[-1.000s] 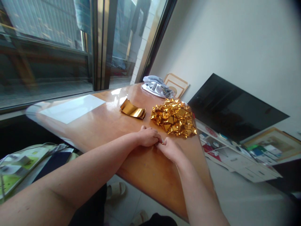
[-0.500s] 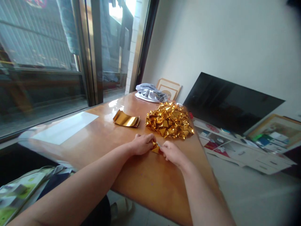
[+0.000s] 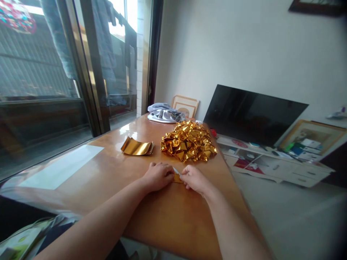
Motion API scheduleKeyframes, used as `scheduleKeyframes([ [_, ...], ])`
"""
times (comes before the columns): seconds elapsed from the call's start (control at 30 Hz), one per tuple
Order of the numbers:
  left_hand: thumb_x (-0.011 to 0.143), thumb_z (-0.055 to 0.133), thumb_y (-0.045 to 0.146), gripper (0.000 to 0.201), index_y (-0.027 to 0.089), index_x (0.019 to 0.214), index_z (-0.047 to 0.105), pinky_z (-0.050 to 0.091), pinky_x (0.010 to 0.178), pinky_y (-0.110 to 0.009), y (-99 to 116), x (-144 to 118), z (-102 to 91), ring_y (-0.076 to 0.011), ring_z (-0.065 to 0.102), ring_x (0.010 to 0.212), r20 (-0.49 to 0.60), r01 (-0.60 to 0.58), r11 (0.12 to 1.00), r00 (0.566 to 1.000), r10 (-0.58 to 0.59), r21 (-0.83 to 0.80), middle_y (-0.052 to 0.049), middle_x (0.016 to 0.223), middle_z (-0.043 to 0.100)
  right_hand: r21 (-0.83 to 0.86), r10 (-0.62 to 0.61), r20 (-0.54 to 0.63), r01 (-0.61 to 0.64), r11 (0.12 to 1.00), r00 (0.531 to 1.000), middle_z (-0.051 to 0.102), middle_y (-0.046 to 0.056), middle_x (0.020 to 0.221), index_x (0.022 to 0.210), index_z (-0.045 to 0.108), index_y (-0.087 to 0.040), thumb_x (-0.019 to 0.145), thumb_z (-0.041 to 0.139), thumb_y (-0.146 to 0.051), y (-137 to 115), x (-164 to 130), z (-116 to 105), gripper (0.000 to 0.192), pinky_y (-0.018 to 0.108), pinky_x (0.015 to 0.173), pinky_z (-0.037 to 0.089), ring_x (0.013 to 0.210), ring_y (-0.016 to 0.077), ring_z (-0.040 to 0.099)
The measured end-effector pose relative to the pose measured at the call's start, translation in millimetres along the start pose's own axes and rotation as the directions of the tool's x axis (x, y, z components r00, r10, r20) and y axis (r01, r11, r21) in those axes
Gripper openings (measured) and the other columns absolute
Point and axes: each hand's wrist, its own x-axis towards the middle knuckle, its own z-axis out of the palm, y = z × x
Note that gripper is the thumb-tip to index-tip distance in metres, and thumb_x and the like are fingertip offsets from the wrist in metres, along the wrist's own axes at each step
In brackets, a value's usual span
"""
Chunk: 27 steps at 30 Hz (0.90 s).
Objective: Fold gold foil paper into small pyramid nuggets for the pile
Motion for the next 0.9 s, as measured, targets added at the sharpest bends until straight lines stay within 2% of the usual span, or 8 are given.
scheduleKeyframes([
  [0.1, 0.090, 0.054, 0.036, 0.017, 0.027, 0.094, 0.068, 0.037, 0.087, -0.039, 0.5, -0.6, 0.7, -0.0250, 0.060, 0.099, -0.005, 0.006, 1.000, 1.000, -0.006, 0.019, -0.003, 0.099, 0.072, -0.041, -0.015, -0.041, 0.014, 0.999, 0.999, 0.056, -0.005, 0.060, 0.084, 0.053, -0.021, 0.079, 0.065, -0.022, 4.9, 4.1, 4.5, 0.013, 0.020, 0.049, 0.032, 0.052, 0.0113, 0.051],
  [0.2, 0.087, 0.057, 0.035, 0.015, 0.027, 0.094, 0.068, 0.037, 0.087, -0.039, -0.1, -0.5, 2.8, -0.0248, 0.060, 0.098, -0.010, 0.009, 1.000, 1.000, -0.009, 0.019, -0.003, 0.097, 0.070, -0.232, -0.116, -0.138, 0.082, 0.969, 0.984, 0.060, -0.003, 0.067, 0.078, 0.055, -0.020, 0.074, 0.073, -0.024, 7.3, 6.7, 6.3, 0.019, 0.021, 0.053, 0.028, 0.062, 0.0123, 0.052],
  [0.27, 0.085, 0.060, 0.038, 0.017, 0.026, 0.094, 0.068, 0.038, 0.085, -0.038, -1.8, 0.0, 4.8, -0.0256, 0.059, 0.098, -0.039, 0.052, 0.999, 0.998, -0.052, 0.012, -0.004, 0.098, 0.069, -0.370, -0.185, -0.181, 0.108, 0.923, 0.966, 0.063, -0.002, 0.073, 0.079, 0.057, -0.021, 0.072, 0.074, -0.027, 7.8, 6.9, 5.6, 0.020, 0.022, 0.055, 0.026, 0.066, 0.0130, 0.052],
  [0.33, 0.081, 0.063, 0.044, 0.023, 0.026, 0.094, 0.068, 0.038, 0.082, -0.038, -4.3, 0.6, 6.9, -0.0277, 0.058, 0.099, -0.079, 0.128, 0.992, 0.989, -0.127, 0.008, -0.006, 0.100, 0.067, -0.425, -0.215, -0.190, 0.117, 0.897, 0.958, 0.065, -0.001, 0.077, 0.083, 0.059, -0.022, 0.073, 0.074, -0.031, 8.1, 6.2, 4.4, 0.020, 0.024, 0.055, 0.025, 0.067, 0.0135, 0.052],
  [0.4, 0.078, 0.066, 0.050, 0.029, 0.026, 0.094, 0.068, 0.037, 0.082, -0.039, -7.0, 0.9, 8.3, -0.0297, 0.056, 0.100, -0.105, 0.184, 0.983, 0.978, -0.183, 0.003, -0.007, 0.102, 0.065, -0.432, -0.233, -0.186, 0.133, 0.892, 0.955, 0.067, 0.000, 0.082, 0.085, 0.060, -0.023, 0.074, 0.073, -0.033, 8.8, 5.6, 3.7, 0.019, 0.024, 0.055, 0.023, 0.068, 0.0139, 0.053],
  [0.53, 0.075, 0.067, 0.055, 0.033, 0.026, 0.092, 0.069, 0.035, 0.085, -0.041, -9.9, 0.7, 9.0, -0.0313, 0.054, 0.104, -0.105, 0.212, 0.977, 0.971, -0.214, -0.025, -0.007, 0.104, 0.063, -0.422, -0.240, -0.183, 0.144, 0.895, 0.953, 0.069, 0.001, 0.087, 0.084, 0.063, -0.023, 0.074, 0.072, -0.036, 12.0, 7.7, 4.9, 0.019, 0.025, 0.054, 0.022, 0.069, 0.0143, 0.054],
  [0.7, 0.073, 0.069, 0.057, 0.036, 0.025, 0.090, 0.069, 0.034, 0.086, -0.042, -11.6, 1.4, 9.2, -0.0328, 0.052, 0.106, -0.095, 0.236, 0.971, 0.966, -0.239, -0.040, -0.008, 0.106, 0.062, -0.372, -0.181, -0.155, 0.112, 0.921, 0.971, 0.067, -0.001, 0.073, 0.078, 0.066, -0.023, 0.072, 0.074, -0.041, 17.1, 15.6, 6.5, 0.020, 0.026, 0.053, 0.021, 0.062, 0.0141, 0.052],
  [0.9, 0.073, 0.069, 0.057, 0.036, 0.025, 0.091, 0.069, 0.033, 0.086, -0.042, -14.3, 2.5, 9.7, -0.0334, 0.052, 0.106, -0.088, 0.209, 0.976, 0.973, -0.214, -0.055, -0.008, 0.107, 0.063, -0.307, -0.149, -0.136, 0.101, 0.946, 0.980, 0.064, -0.002, 0.059, 0.067, 0.068, -0.022, 0.067, 0.075, -0.032, 16.1, 20.7, 5.4, 0.013, 0.027, 0.053, 0.021, 0.055, 0.0134, 0.050],
])
